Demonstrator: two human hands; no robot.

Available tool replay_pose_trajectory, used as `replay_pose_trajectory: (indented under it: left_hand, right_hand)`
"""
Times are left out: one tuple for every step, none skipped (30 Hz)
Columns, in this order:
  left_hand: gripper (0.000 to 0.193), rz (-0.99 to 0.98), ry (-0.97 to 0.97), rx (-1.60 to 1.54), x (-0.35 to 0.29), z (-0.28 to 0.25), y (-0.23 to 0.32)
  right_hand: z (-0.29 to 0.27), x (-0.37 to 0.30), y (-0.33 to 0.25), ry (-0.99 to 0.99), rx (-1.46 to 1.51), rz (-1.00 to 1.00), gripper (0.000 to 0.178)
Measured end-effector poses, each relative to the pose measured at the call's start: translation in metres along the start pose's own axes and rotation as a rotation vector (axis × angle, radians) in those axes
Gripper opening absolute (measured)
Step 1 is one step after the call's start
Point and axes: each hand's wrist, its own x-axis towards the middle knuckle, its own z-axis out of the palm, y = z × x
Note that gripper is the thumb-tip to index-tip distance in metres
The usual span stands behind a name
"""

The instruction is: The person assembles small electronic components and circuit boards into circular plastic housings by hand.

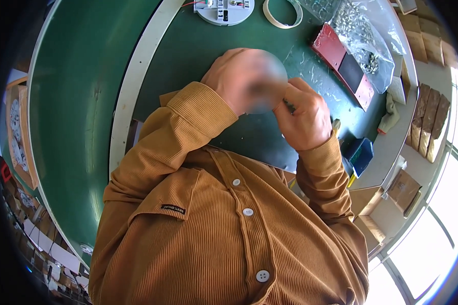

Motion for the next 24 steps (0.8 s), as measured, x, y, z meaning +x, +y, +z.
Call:
replay_pose_trajectory:
  left_hand:
    - [0.02, 0.007, -0.005, -0.004, 0.0, -0.001, -0.001]
    - [0.021, 0.015, -0.01, -0.008, 0.0, -0.001, -0.001]
    - [0.022, 0.023, -0.015, -0.011, -0.001, -0.002, -0.001]
    - [0.022, 0.028, -0.017, -0.015, 0.0, -0.002, -0.001]
    - [0.023, 0.022, -0.022, -0.021, 0.0, -0.002, -0.001]
    - [0.024, 0.016, -0.027, -0.027, 0.0, -0.003, -0.001]
    - [0.025, 0.01, -0.032, -0.031, 0.0, -0.003, 0.0]
    - [0.027, 0.004, -0.036, -0.035, 0.0, -0.004, 0.0]
    - [0.027, 0.01, -0.039, -0.038, -0.002, -0.004, 0.002]
    - [0.028, 0.015, -0.052, -0.029, -0.003, -0.003, 0.003]
    - [0.029, 0.02, -0.058, -0.012, -0.002, -0.003, 0.002]
    - [0.031, 0.024, -0.062, 0.006, 0.0, -0.004, 0.001]
    - [0.032, 0.028, -0.066, 0.026, 0.001, -0.005, 0.001]
    - [0.032, 0.029, -0.065, 0.031, 0.0, -0.007, 0.002]
    - [0.032, 0.047, -0.057, 0.052, -0.002, -0.008, 0.004]
    - [0.033, 0.066, -0.05, 0.074, -0.004, -0.009, 0.005]
    - [0.033, 0.083, -0.044, 0.094, -0.005, -0.01, 0.007]
    - [0.034, 0.101, -0.039, 0.114, -0.006, -0.011, 0.007]
    - [0.034, 0.101, -0.038, 0.118, -0.005, -0.011, 0.008]
    - [0.033, 0.098, -0.034, 0.114, -0.005, -0.009, 0.008]
    - [0.031, 0.095, -0.03, 0.11, -0.005, -0.008, 0.008]
    - [0.03, 0.091, -0.026, 0.105, -0.005, -0.006, 0.008]
    - [0.028, 0.086, -0.021, 0.099, -0.005, -0.004, 0.007]
    - [0.028, 0.082, -0.02, 0.101, -0.005, -0.002, 0.009]
  right_hand:
    - [-0.002, 0.001, -0.001, -0.028, 0.007, 0.014, 0.032]
    - [-0.004, 0.002, -0.002, -0.056, 0.014, 0.029, 0.032]
    - [-0.005, 0.002, -0.003, -0.083, 0.021, 0.043, 0.032]
    - [-0.005, 0.001, -0.004, -0.078, 0.019, 0.046, 0.032]
    - [-0.005, -0.001, -0.006, -0.076, -0.008, 0.059, 0.032]
    - [-0.004, -0.002, -0.008, -0.073, -0.034, 0.072, 0.032]
    - [-0.004, -0.004, -0.01, -0.071, -0.06, 0.084, 0.032]
    - [-0.004, -0.005, -0.011, -0.068, -0.085, 0.095, 0.032]
    - [-0.003, -0.01, -0.008, -0.062, -0.087, 0.099, 0.032]
    - [0.0, -0.014, -0.002, 0.006, -0.006, 0.073, 0.032]
    - [0.004, -0.015, 0.008, 0.075, 0.076, 0.036, 0.032]
    - [0.006, -0.015, 0.016, 0.141, 0.159, -0.004, 0.032]
    - [0.006, -0.014, 0.02, 0.206, 0.243, -0.044, 0.032]
    - [0.006, -0.015, 0.019, 0.207, 0.246, -0.049, 0.032]
    - [0.005, -0.018, 0.018, 0.2, 0.215, -0.034, 0.032]
    - [0.003, -0.02, 0.016, 0.193, 0.184, -0.018, 0.032]
    - [0.003, -0.022, 0.015, 0.185, 0.153, -0.001, 0.032]
    - [0.003, -0.023, 0.015, 0.177, 0.121, 0.017, 0.032]
    - [0.003, -0.022, 0.015, 0.178, 0.124, 0.015, 0.032]
    - [0.003, -0.021, 0.016, 0.193, 0.119, 0.001, 0.032]
    - [0.004, -0.019, 0.016, 0.207, 0.113, -0.012, 0.032]
    - [0.006, -0.017, 0.017, 0.221, 0.107, -0.024, 0.032]
    - [0.006, -0.016, 0.018, 0.234, 0.1, -0.036, 0.032]
    - [0.008, -0.015, 0.02, 0.23, 0.102, -0.038, 0.032]
